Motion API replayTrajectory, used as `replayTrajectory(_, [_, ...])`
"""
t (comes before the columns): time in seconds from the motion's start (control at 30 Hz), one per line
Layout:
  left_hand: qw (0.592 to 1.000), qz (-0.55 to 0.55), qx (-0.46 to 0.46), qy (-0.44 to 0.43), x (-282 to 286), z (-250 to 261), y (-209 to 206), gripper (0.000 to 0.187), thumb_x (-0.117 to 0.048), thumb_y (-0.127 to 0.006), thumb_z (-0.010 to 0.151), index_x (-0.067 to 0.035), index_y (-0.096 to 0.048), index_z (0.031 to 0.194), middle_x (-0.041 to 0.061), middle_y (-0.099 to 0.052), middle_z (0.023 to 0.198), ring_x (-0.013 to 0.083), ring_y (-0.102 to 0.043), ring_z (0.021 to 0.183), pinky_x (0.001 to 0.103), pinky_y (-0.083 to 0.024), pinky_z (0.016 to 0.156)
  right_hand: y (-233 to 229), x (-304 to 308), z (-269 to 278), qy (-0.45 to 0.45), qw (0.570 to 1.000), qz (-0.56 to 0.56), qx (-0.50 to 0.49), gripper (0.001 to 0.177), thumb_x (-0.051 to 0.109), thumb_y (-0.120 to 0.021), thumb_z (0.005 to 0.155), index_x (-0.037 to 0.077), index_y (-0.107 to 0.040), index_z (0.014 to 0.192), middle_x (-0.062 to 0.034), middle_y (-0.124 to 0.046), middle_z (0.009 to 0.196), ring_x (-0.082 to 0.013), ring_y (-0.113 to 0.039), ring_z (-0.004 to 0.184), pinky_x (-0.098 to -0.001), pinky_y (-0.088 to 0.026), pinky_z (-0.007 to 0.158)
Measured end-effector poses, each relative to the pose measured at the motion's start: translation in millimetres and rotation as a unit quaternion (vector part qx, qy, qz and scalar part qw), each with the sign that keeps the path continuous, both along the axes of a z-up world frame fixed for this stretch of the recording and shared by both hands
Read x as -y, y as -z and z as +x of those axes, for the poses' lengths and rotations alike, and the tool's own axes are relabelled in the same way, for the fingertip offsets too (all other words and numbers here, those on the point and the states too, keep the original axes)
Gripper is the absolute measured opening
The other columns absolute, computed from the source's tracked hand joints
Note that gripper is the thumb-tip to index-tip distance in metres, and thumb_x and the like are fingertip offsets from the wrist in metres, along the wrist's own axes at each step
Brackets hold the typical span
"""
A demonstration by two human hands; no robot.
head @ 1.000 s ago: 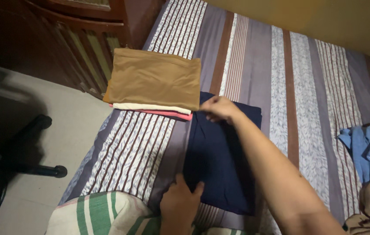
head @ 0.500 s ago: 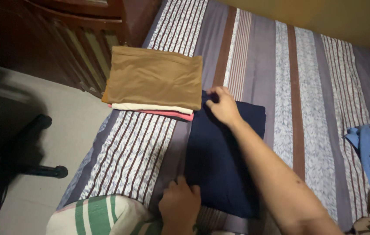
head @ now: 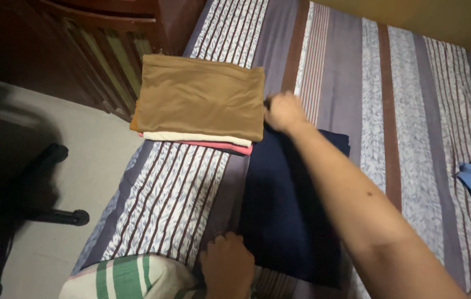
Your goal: The person folds several shirts on a bed. They smooth and fold a brown shirt, then a navy blue shirt, and finally a tan graphic tee, stacking each folded item on the left side of the bed.
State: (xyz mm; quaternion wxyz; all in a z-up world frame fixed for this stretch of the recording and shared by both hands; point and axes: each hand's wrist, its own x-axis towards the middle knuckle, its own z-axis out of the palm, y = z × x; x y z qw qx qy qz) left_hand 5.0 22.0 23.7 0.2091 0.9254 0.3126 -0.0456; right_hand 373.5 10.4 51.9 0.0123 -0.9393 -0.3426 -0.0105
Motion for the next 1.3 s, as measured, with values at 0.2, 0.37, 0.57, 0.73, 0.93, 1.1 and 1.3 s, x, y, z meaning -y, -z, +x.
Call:
replayTrajectory(0.2, [0.999,-0.024,-0.036,-0.007,-3.8,3.8,-16.1,0.027,-0.037,-0.059,0.091,-0.013,-0.068,0.102,0.011,-0.071,0.094,0.0332,-0.069,0.091,0.053,-0.052,0.078,-0.9,29.7,-37.5,0.028,0.955,0.254,-0.151,0.045,0.016,-0.067,0.085,0.007,-0.061,0.128,-0.0219,-0.060,0.120,-0.0386,-0.063,0.111,-0.0453,-0.049,0.100])
replayTrajectory(0.37, [0.999,0.007,0.048,-0.024,3.3,9.1,-22.6,0.063,-0.058,-0.066,0.085,-0.004,-0.060,0.114,0.017,-0.070,0.090,0.0357,-0.070,0.081,0.051,-0.054,0.070,-7.9,113.7,-103.3,0.022,0.952,0.307,0.000,0.044,-0.005,-0.056,0.073,0.006,-0.066,0.114,-0.0195,-0.066,0.116,-0.0411,-0.059,0.118,-0.0461,-0.046,0.104])
replayTrajectory(0.57, [0.999,-0.031,-0.021,0.000,11.8,11.8,-11.0,0.054,-0.060,-0.067,0.085,-0.009,-0.058,0.100,0.012,-0.073,0.089,0.0338,-0.072,0.084,0.052,-0.054,0.080,-3.7,203.1,-204.1,0.308,0.927,0.208,-0.044,0.048,0.036,-0.075,0.087,-0.004,-0.065,0.112,-0.0269,-0.067,0.106,-0.0437,-0.063,0.104,-0.0493,-0.050,0.093])
replayTrajectory(0.73, [0.999,-0.020,0.002,0.040,15.3,10.3,7.3,0.043,-0.050,-0.069,0.085,-0.009,-0.065,0.099,0.016,-0.071,0.094,0.0395,-0.070,0.090,0.059,-0.050,0.079,5.4,242.0,-267.8,0.364,0.831,0.205,-0.366,0.066,0.058,-0.079,0.078,-0.003,-0.078,0.104,-0.0191,-0.081,0.095,-0.0275,-0.076,0.092,-0.0381,-0.057,0.088])
replayTrajectory(0.93, [0.986,-0.044,0.062,0.147,42.1,-5.6,12.8,0.040,-0.046,-0.060,0.095,-0.008,-0.070,0.090,0.017,-0.071,0.090,0.0408,-0.070,0.087,0.058,-0.051,0.079,-5.5,286.4,-269.1,0.426,0.750,0.264,-0.431,0.054,0.041,-0.082,0.077,-0.005,-0.075,0.104,-0.0167,-0.079,0.081,-0.0235,-0.075,0.067,-0.0380,-0.063,0.059])
replayTrajectory(1.1, [0.972,-0.025,-0.070,0.221,74.0,-28.1,0.0,0.026,-0.035,-0.065,0.088,-0.010,-0.074,0.093,0.015,-0.069,0.108,0.0374,-0.063,0.104,0.059,-0.042,0.092,-13.4,343.4,-282.4,0.406,0.747,0.199,-0.488,0.035,0.022,-0.083,0.082,-0.006,-0.072,0.099,-0.0146,-0.068,0.072,-0.0234,-0.065,0.054,-0.0375,-0.053,0.049])
replayTrajectory(1.3, [0.977,0.076,-0.078,0.185,75.2,-32.6,-43.8,0.039,-0.040,-0.071,0.080,-0.011,-0.071,0.106,0.012,-0.069,0.110,0.0316,-0.063,0.108,0.054,-0.039,0.094,10.3,363.1,-298.2,0.355,0.715,0.231,-0.556,0.019,0.008,-0.071,0.084,-0.007,-0.068,0.095,-0.0104,-0.066,0.073,-0.0212,-0.075,0.060,-0.0345,-0.059,0.055])
